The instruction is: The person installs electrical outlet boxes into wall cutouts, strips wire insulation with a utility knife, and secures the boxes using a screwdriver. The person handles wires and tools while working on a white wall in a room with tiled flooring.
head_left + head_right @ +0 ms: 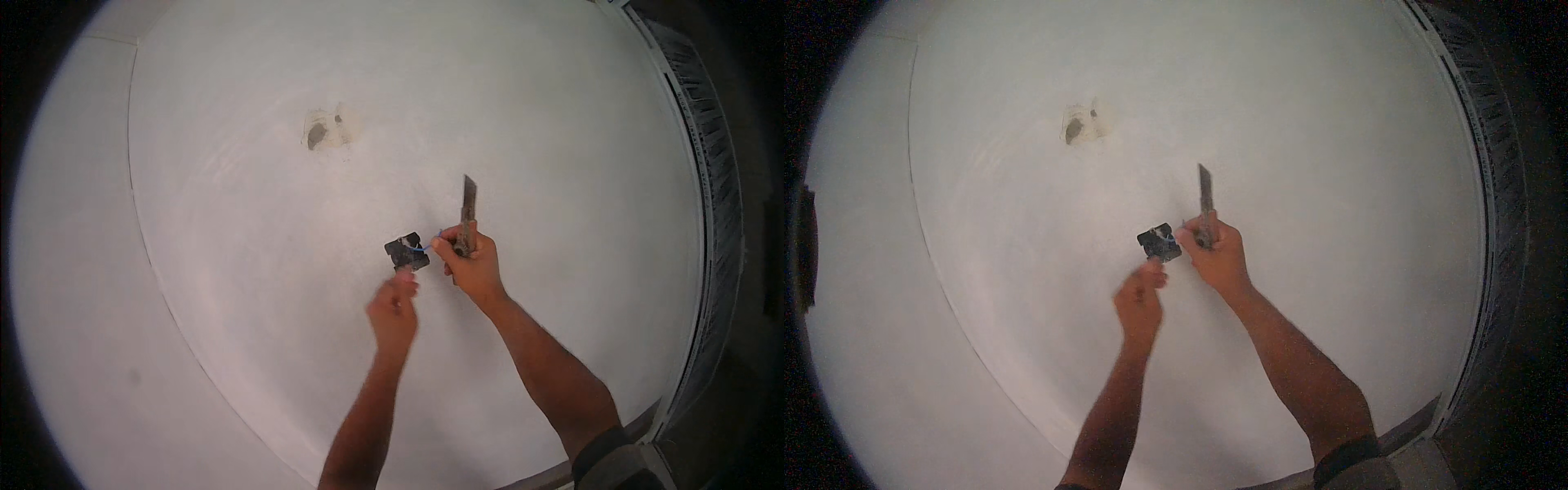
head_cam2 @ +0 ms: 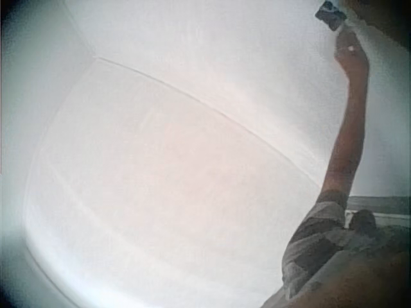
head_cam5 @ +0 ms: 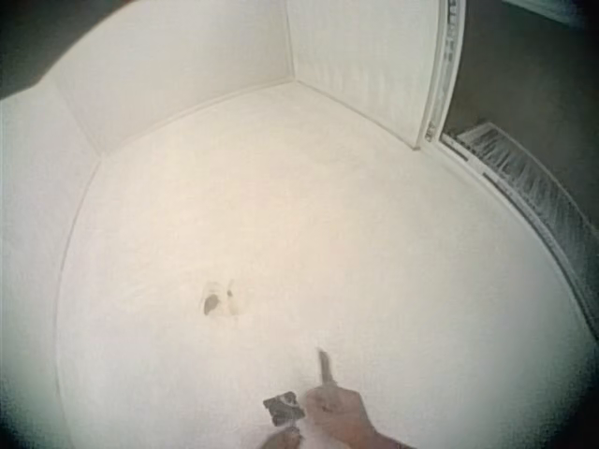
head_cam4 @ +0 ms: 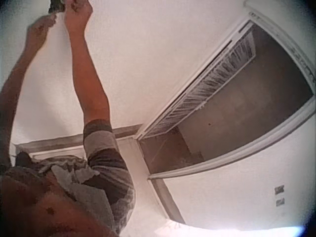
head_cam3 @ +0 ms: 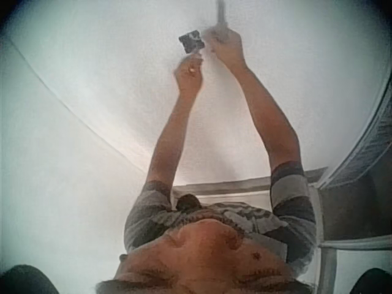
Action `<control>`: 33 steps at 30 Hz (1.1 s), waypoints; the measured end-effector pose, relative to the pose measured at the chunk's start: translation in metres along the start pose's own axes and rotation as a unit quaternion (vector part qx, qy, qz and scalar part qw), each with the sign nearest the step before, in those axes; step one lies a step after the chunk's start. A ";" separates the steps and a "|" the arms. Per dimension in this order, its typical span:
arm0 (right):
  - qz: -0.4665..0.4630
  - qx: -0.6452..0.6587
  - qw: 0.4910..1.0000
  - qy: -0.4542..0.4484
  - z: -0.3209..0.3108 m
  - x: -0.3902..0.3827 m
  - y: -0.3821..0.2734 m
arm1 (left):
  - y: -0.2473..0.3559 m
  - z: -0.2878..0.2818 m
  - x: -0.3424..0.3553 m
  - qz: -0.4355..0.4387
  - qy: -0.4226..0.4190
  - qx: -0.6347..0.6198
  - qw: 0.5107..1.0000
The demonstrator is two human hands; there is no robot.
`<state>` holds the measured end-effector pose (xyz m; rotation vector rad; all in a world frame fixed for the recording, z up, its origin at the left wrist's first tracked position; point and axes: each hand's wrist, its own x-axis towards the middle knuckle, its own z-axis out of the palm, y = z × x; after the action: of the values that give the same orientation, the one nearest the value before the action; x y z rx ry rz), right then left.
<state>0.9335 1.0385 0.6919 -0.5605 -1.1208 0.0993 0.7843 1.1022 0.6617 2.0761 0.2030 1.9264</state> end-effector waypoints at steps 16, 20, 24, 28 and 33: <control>0.183 0.013 0.982 0.041 -0.021 0.004 -0.018 | 0.015 -0.026 0.047 -0.281 -0.007 -0.154 0.947; 0.278 0.060 0.958 0.042 -0.015 -0.008 0.006 | 0.042 0.000 0.080 -0.347 -0.100 -0.031 0.932; 0.329 0.173 0.928 0.000 0.001 -0.021 0.007 | 0.044 0.009 0.088 -0.348 -0.184 0.055 0.918; 0.327 0.194 0.925 -0.017 -0.004 -0.022 0.012 | 0.025 0.008 0.083 -0.353 -0.229 0.000 0.907; 0.310 0.171 0.935 -0.027 -0.012 -0.025 0.006 | 0.013 0.005 0.065 -0.330 -0.244 -0.105 0.906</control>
<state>0.9345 1.0302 0.6652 -0.5800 -0.9161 0.8476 0.7942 1.1094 0.7270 1.9264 0.4822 0.9605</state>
